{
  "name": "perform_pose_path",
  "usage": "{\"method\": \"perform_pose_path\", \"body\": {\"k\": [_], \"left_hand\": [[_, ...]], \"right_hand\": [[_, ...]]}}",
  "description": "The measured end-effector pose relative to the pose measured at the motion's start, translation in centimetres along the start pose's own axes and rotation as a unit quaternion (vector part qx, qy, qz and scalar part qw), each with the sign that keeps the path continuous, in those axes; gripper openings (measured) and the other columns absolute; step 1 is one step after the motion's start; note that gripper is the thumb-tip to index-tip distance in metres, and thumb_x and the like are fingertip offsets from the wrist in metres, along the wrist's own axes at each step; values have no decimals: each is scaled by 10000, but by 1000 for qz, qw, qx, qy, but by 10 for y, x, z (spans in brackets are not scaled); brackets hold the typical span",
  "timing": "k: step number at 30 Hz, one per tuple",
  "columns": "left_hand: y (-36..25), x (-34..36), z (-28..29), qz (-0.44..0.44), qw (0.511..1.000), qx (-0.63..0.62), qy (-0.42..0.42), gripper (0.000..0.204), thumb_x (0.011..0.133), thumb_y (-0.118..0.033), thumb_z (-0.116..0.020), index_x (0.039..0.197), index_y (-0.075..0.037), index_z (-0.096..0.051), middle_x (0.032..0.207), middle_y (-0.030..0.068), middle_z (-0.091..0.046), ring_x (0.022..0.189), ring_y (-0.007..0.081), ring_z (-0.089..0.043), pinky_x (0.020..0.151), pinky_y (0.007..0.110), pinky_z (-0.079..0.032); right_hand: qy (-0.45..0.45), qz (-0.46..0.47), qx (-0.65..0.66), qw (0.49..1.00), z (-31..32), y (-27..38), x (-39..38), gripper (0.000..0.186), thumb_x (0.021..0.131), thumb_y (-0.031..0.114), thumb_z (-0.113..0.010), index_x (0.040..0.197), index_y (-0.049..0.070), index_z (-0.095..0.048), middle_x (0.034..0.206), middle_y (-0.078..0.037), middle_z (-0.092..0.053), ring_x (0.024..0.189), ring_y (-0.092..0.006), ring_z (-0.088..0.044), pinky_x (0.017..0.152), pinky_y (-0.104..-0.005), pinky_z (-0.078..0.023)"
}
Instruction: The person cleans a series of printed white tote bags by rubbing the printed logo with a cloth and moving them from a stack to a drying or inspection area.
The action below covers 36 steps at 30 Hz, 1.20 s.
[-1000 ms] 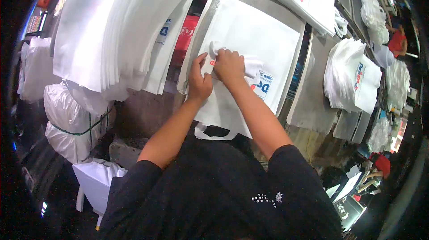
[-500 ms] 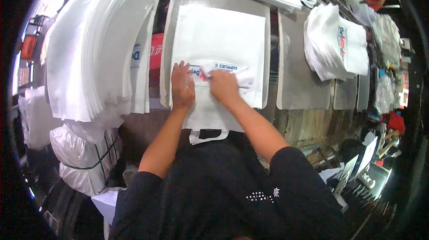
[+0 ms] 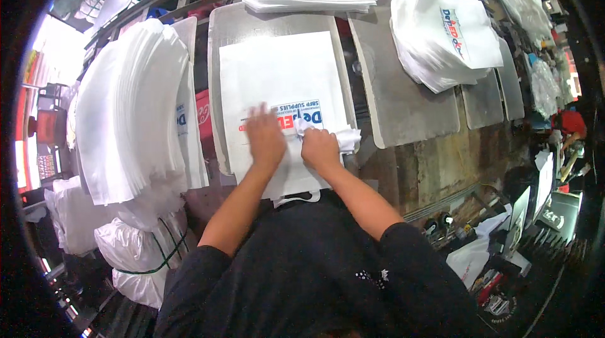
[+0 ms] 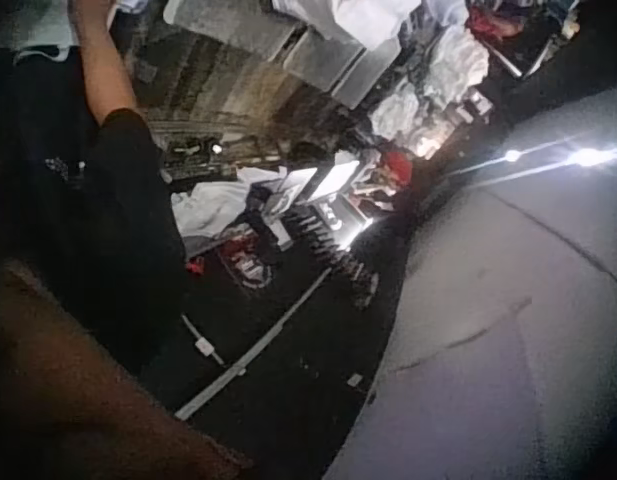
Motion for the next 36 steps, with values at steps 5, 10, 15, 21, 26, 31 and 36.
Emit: {"method": "perform_pose_path", "body": {"k": [5, 10, 15, 21, 26, 31, 36], "left_hand": [[-43, 5, -35, -180, 961, -209, 25, 299, 800, -115, -616, 1084, -28, -590, 1188, 161, -568, 1107, 294, -530, 916, 443, -421], [-72, 21, -18, -117, 980, -144, 77, 305, 808, -98, -627, 1102, -27, -587, 1083, 170, -588, 1030, 324, -550, 871, 440, -441], [-83, 61, -31, -50, 968, -243, 31, 339, 786, -79, -654, 1112, -9, -594, 988, 160, -591, 949, 341, -554, 842, 417, -458], [-90, 71, -36, -58, 977, -198, 51, 290, 786, -76, -649, 1076, -72, -662, 966, 119, -604, 913, 307, -573, 810, 405, -480], [-86, 70, -40, -52, 982, -178, 39, 214, 783, -81, -647, 991, -110, -693, 931, 79, -609, 871, 278, -592, 744, 402, -495], [-84, 72, -38, -58, 981, -186, 12, 150, 764, -89, -657, 907, -121, -688, 897, 59, -615, 812, 260, -603, 678, 395, -506], [-81, 65, -43, -69, 978, -197, -26, 114, 740, -105, -683, 853, -107, -668, 893, 46, -632, 808, 248, -605, 684, 386, -504]], "right_hand": [[-43, 10, 5, 999, 21, -29, 18, 171, 817, 149, -533, 907, 74, -658, 874, -134, -679, 888, -304, -655, 781, -436, -466], [-11, -39, 11, 999, 53, -88, 63, 234, 861, 206, -511, 959, 67, -672, 914, -157, -691, 891, -314, -663, 764, -457, -489], [-200, 26, 171, 964, 77, -73, 111, 276, 894, 303, -562, 1042, 85, -644, 925, -167, -644, 879, -333, -641, 745, -467, -503], [-179, 125, 97, 971, 65, -73, 124, 236, 872, 249, -608, 1104, 224, -639, 923, -133, -599, 816, -323, -629, 718, -437, -508], [-58, 105, 149, 982, 60, -80, 137, 333, 834, 256, -609, 1164, 216, -595, 980, -141, -604, 924, -360, -626, 820, -462, -510], [56, 70, 141, 986, 65, -77, 146, 421, 788, 253, -607, 1204, 212, -567, 1089, -154, -600, 1041, -366, -604, 896, -445, -495], [87, 46, 112, 989, 57, -77, 152, 460, 766, 207, -587, 1222, 217, -532, 1151, -157, -594, 1090, -355, -589, 932, -441, -481]]}}
Point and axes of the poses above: each hand's wrist, its own x-axis towards the middle knuckle, its own z-axis out of the back of the hand, y = z × x, the point moved 7 cm from there along x, towards the middle knuckle
